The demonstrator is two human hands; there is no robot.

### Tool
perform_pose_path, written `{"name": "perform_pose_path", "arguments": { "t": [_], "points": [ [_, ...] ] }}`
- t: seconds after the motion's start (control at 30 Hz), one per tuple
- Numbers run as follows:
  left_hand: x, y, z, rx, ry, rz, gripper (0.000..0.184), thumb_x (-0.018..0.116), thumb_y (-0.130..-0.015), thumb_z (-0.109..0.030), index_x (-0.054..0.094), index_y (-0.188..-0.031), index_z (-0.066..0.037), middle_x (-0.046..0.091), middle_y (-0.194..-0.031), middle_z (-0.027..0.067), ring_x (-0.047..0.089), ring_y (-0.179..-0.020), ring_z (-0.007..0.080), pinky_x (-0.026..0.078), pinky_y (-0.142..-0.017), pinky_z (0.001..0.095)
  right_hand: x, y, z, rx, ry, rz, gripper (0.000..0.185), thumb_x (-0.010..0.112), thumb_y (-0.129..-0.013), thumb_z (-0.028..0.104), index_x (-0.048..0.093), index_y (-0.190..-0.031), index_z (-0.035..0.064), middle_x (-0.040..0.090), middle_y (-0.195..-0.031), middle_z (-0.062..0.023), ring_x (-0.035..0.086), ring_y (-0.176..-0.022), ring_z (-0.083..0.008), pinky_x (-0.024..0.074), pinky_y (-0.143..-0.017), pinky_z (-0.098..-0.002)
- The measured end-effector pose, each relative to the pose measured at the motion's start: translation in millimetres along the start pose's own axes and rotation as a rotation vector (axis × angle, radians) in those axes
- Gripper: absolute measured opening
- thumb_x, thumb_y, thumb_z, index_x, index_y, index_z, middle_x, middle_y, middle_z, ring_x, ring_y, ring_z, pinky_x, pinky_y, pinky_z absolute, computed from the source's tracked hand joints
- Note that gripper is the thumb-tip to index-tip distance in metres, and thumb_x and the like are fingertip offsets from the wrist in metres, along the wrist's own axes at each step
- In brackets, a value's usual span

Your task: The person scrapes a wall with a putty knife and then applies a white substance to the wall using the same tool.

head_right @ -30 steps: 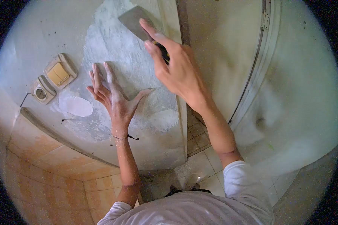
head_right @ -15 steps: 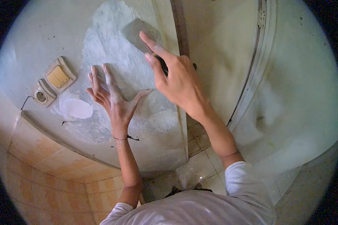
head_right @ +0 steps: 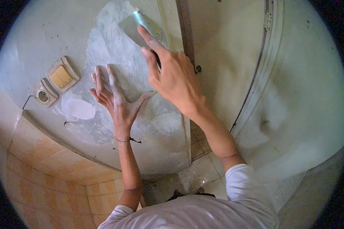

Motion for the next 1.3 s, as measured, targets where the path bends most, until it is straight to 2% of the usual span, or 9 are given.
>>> {"name": "perform_pose_path", "arguments": {
  "t": [0.37,0.43,0.57,0.67,0.87,0.93,1.07,1.13,1.3],
  "points": [
    [2.5,-0.6,1.3,0.0,0.013,-0.003,0.14,0.09,-0.06,-0.066,0.021,-0.168,-0.009,0.012,-0.174,0.0195,0.007,-0.161,0.0394,0.0,-0.129,0.0585,7.7,-4.7,1.6,-0.007,-0.072,-0.044,0.051,0.053,-0.109,0.027,0.046,-0.159,0.023,0.059,-0.062,-0.027,0.061,-0.058,-0.047,0.0475,-0.058,-0.0528],
    [3.0,0.4,2.1,-0.007,-0.014,0.0,0.14,0.09,-0.06,-0.066,0.021,-0.168,-0.01,0.012,-0.174,0.0195,0.007,-0.161,0.0395,0.0,-0.129,0.0586,11.5,5.8,-4.3,-0.045,-0.047,-0.079,0.046,0.052,-0.11,0.026,0.053,-0.155,0.0199,0.065,-0.132,-0.0243,0.034,-0.052,-0.0298,0.0448,-0.056,-0.0382],
    [2.9,0.0,2.6,-0.007,0.006,-0.004,0.14,0.091,-0.059,-0.065,0.021,-0.168,-0.01,0.013,-0.174,0.0196,0.008,-0.161,0.0394,0.0,-0.129,0.0587,11.4,4.2,-5.7,-0.122,-0.091,-0.156,0.046,0.052,-0.11,0.027,0.053,-0.156,0.0201,0.067,-0.129,-0.0246,0.036,-0.053,-0.0293,0.0473,-0.059,-0.0385],
    [3.4,-0.2,2.4,0.005,-0.002,-0.01,0.14,0.091,-0.06,-0.065,0.021,-0.168,-0.01,0.012,-0.174,0.0194,0.008,-0.161,0.0391,0.0,-0.129,0.0588,4.3,-9.3,2.8,0.075,-0.038,-0.039,0.046,0.052,-0.11,0.028,0.053,-0.156,0.0199,0.066,-0.13,-0.0236,0.04,-0.053,-0.029,0.0505,-0.064,-0.0393],
    [2.4,-1.4,3.1,-0.004,-0.002,-0.014,0.14,0.089,-0.061,-0.068,0.022,-0.168,-0.009,0.013,-0.174,0.0192,0.009,-0.161,0.0391,0.001,-0.129,0.0585,15.5,9.2,-13.9,-0.217,-0.066,-0.224,0.047,0.05,-0.111,0.031,0.052,-0.156,0.0184,0.066,-0.128,-0.0245,0.042,-0.055,-0.0293,0.0525,-0.069,-0.0409],
    [3.1,0.4,2.9,-0.007,-0.008,-0.014,0.14,0.089,-0.061,-0.067,0.022,-0.168,-0.009,0.014,-0.174,0.0189,0.009,-0.161,0.0389,0.001,-0.129,0.0582,7.0,-5.1,-6.9,-0.053,-0.061,-0.137,0.051,0.053,-0.109,0.026,0.047,-0.158,0.0185,0.061,-0.068,-0.0276,0.06,-0.061,-0.0496,0.047,-0.06,-0.0516],
    [2.9,-0.3,3.4,-0.011,0.007,-0.021,0.14,0.089,-0.06,-0.068,0.022,-0.168,-0.009,0.014,-0.174,0.0188,0.009,-0.161,0.0389,0.001,-0.129,0.0582,5.8,-12.6,-2.9,-0.085,-0.035,-0.175,0.051,0.052,-0.109,0.027,0.046,-0.16,0.0206,0.064,-0.073,-0.0289,0.062,-0.064,-0.0511,0.0472,-0.06,-0.0523],
    [2.7,0.9,3.8,-0.009,0.003,-0.014,0.14,0.088,-0.06,-0.069,0.022,-0.168,-0.009,0.014,-0.174,0.0189,0.009,-0.161,0.039,0.001,-0.129,0.0582,12.1,15.2,-8.7,-0.012,0.023,-0.117,0.046,0.053,-0.11,0.026,0.053,-0.155,0.0178,0.067,-0.135,-0.0202,0.073,-0.084,-0.0425,0.056,-0.083,-0.0399],
    [3.5,-0.3,3.3,-0.009,-0.004,-0.014,0.141,0.09,-0.06,-0.068,0.022,-0.168,-0.009,0.014,-0.174,0.019,0.008,-0.161,0.0387,0.001,-0.129,0.058,2.4,9.7,-0.9,0.082,-0.018,-0.013,0.046,0.054,-0.109,0.025,0.054,-0.154,0.0169,0.068,-0.135,-0.0183,0.072,-0.092,-0.0431,0.056,-0.083,-0.0386]
  ]
}}
Point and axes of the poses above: each hand's wrist, its own y-axis away from the middle knuckle, its own x-axis out of the palm, z = x × y, the point moved 4 cm from there along -y, towards the middle knuckle
